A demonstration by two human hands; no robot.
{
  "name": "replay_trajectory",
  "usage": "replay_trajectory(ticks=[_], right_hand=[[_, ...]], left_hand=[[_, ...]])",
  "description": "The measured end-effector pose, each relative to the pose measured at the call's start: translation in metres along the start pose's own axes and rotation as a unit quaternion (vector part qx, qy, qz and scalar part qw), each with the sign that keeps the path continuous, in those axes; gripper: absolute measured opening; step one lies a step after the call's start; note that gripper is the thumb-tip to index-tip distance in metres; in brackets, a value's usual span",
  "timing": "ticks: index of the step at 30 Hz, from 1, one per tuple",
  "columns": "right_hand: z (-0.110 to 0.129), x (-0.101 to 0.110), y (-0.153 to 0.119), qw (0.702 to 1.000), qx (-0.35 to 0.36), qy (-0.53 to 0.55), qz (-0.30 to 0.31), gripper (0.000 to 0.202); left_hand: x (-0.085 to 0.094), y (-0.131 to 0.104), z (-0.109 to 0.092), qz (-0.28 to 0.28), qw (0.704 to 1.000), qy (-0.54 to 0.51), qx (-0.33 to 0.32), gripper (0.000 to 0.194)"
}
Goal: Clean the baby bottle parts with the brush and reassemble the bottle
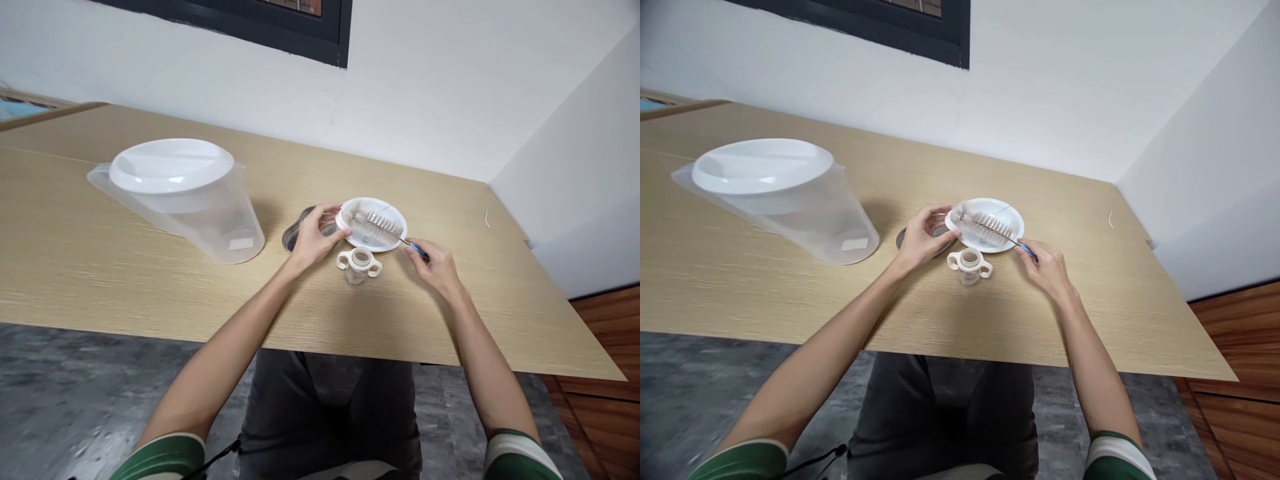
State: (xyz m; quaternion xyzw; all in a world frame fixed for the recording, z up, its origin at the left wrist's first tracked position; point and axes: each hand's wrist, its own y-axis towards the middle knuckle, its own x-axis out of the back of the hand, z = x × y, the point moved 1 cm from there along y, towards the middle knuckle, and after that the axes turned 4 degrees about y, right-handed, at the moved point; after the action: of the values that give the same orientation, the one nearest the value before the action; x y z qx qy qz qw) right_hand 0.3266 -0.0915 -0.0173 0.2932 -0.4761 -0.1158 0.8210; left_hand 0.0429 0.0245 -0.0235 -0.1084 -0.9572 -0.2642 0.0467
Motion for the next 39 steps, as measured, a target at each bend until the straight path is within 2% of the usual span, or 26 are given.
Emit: replay_trajectory(ticks=[3, 7, 10, 13, 16, 22, 28, 32, 35, 39], right_hand=[[-0.001, 0.000, 0.001, 1.000, -0.020, -0.014, 0.011, 0.036], [-0.004, 0.001, 0.002, 0.998, -0.047, -0.030, -0.014, 0.039], [-0.002, 0.002, 0.001, 0.999, -0.032, -0.014, -0.026, 0.039], [0.000, 0.001, 0.001, 1.000, -0.010, 0.002, -0.005, 0.039], [0.000, 0.001, 0.001, 1.000, -0.019, -0.013, 0.009, 0.038], [-0.002, 0.004, 0.002, 0.997, -0.049, -0.035, -0.042, 0.039], [0.004, 0.002, 0.002, 1.000, -0.002, -0.015, -0.006, 0.038], [-0.001, 0.005, 0.002, 0.997, -0.031, -0.060, -0.032, 0.036], [-0.004, 0.006, 0.002, 0.996, -0.043, -0.053, -0.059, 0.037], [-0.001, 0.005, 0.001, 0.998, -0.028, -0.026, -0.044, 0.036]], left_hand=[[0.000, -0.001, 0.000, -0.004, 1.000, -0.005, -0.003, 0.060], [0.000, -0.001, -0.001, -0.011, 1.000, 0.000, 0.007, 0.063], [-0.001, -0.001, -0.001, -0.012, 1.000, -0.006, 0.018, 0.063], [-0.002, -0.001, 0.001, -0.012, 0.999, -0.027, 0.023, 0.064], [-0.002, -0.001, 0.003, -0.009, 0.999, -0.037, 0.017, 0.066], [-0.001, -0.002, 0.001, 0.006, 1.000, -0.026, 0.015, 0.064], [-0.002, -0.002, -0.005, 0.011, 0.999, -0.033, 0.017, 0.061], [-0.002, -0.003, -0.009, 0.019, 0.999, -0.026, 0.030, 0.059], [-0.002, -0.003, -0.011, 0.023, 0.999, -0.017, 0.034, 0.059], [-0.003, -0.003, -0.010, 0.014, 0.999, -0.024, 0.032, 0.059]])
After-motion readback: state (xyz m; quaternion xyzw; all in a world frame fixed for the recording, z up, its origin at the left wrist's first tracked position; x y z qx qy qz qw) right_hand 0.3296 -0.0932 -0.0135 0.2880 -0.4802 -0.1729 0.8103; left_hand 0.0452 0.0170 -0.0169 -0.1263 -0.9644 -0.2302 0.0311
